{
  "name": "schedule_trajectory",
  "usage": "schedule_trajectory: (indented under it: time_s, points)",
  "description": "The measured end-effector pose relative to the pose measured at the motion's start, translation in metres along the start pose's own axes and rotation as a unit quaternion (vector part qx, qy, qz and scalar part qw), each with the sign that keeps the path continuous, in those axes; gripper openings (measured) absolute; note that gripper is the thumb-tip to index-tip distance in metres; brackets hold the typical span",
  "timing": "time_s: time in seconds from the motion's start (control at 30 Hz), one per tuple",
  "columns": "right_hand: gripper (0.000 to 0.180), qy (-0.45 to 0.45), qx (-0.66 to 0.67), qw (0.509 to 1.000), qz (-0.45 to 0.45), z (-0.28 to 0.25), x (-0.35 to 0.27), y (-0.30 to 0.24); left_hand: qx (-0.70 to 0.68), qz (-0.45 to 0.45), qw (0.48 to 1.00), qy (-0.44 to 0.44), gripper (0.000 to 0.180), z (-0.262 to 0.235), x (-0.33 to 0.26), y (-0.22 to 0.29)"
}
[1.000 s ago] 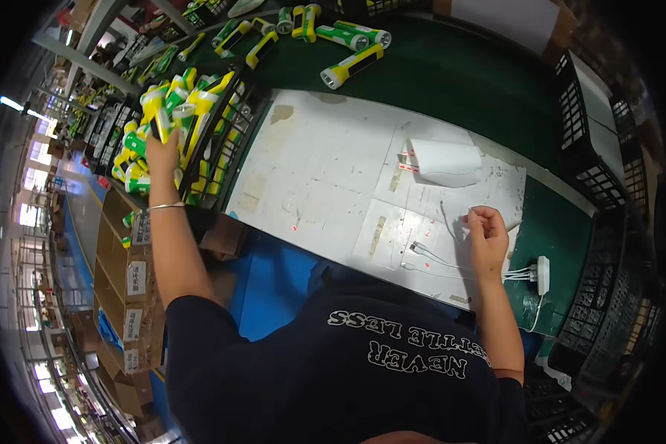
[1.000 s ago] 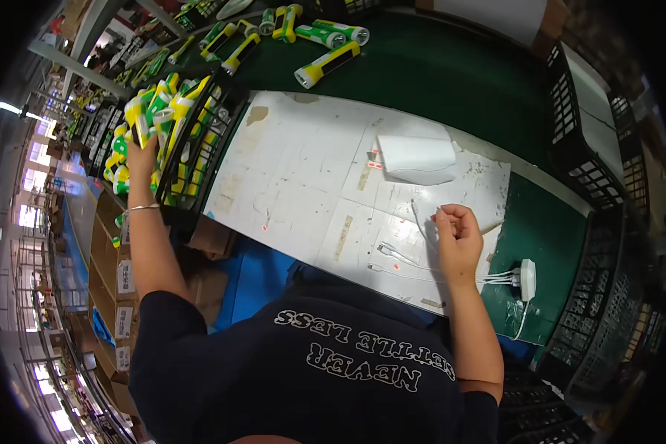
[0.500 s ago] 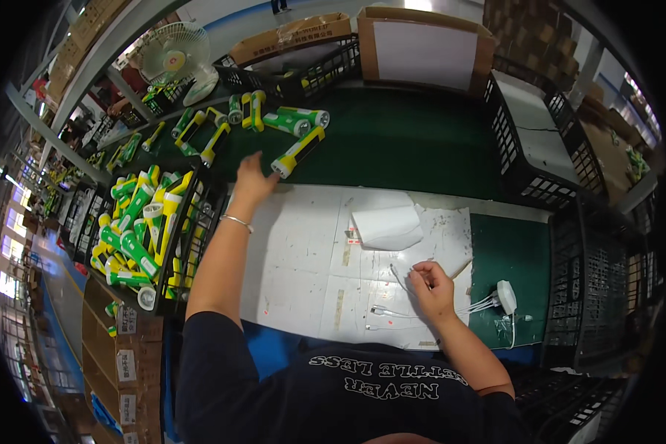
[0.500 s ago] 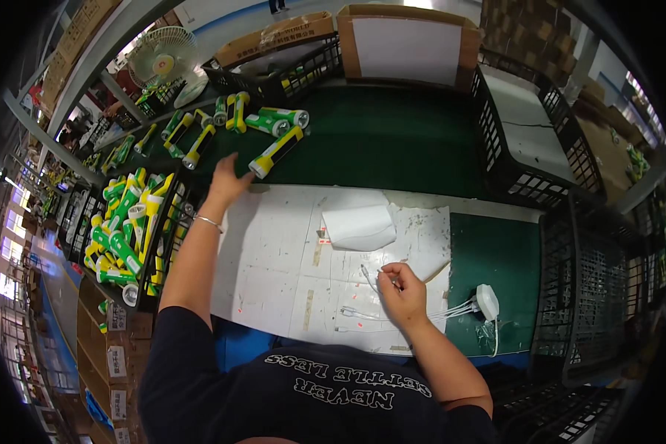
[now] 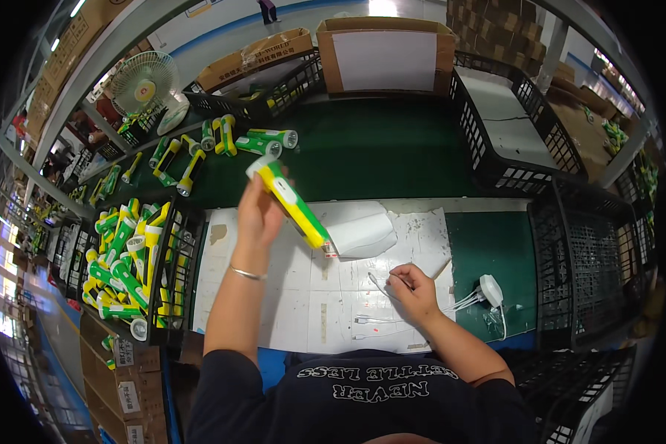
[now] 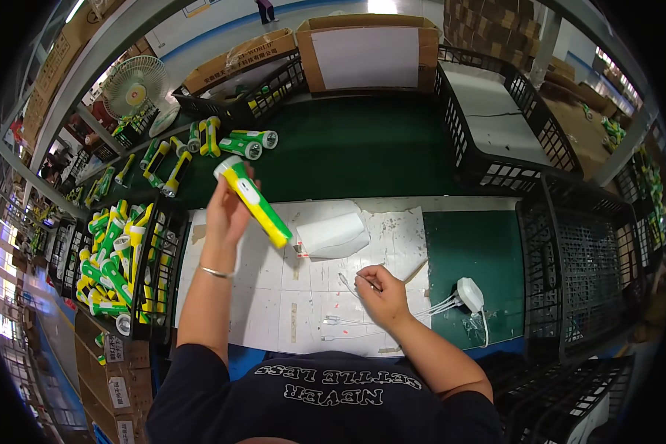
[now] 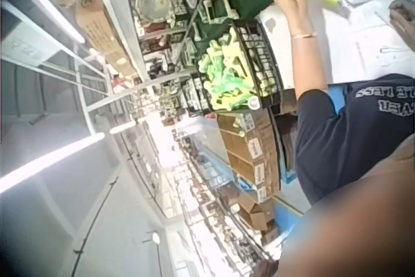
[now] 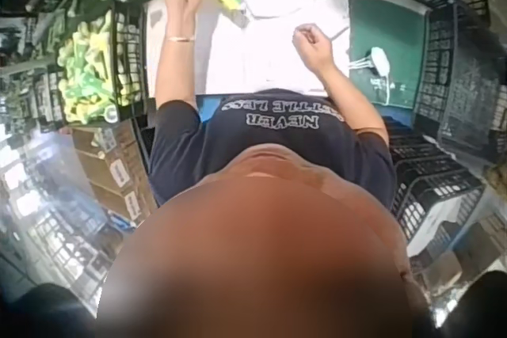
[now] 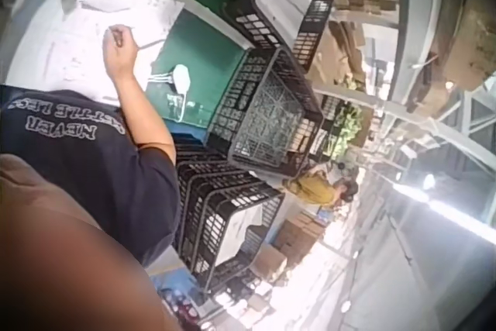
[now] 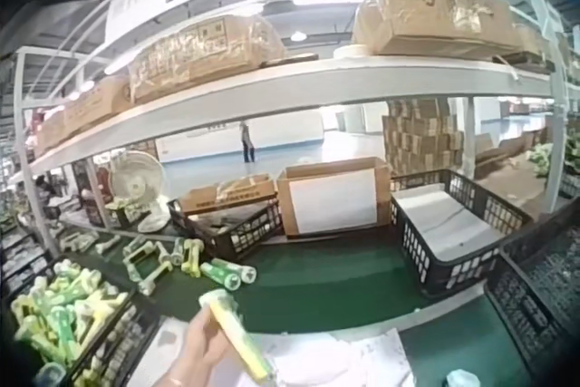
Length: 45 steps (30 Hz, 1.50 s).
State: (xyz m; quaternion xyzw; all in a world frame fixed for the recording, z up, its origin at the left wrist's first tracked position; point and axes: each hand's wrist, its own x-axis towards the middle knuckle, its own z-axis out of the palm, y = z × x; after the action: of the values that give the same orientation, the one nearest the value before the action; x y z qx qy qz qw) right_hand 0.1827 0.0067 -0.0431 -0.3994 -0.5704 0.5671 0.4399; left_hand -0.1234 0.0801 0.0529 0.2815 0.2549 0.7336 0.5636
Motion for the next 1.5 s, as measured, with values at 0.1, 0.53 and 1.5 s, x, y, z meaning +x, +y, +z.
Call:
schedule_trajectory:
  time_s: [0.1,0.53,1.5]
  points:
    - [0.023,-0.066,0.122,0.990,0.034,0.008,0.001,-0.030,-0.258,-0.155,0.950,-0.078,0.048,0.034,-0.039,-0.045]
    - [0.041,-0.060,-0.060,0.990,0.109,0.020,-0.028,-0.044,0.037,-0.293,0.955,0.023,0.045,0.077,-0.102,-0.120]
    - [0.014,-0.092,-0.567,0.761,-0.302,0.012,-0.017,-0.084,0.212,-0.187,0.956,-0.078,0.033,0.067,-0.119,-0.109]
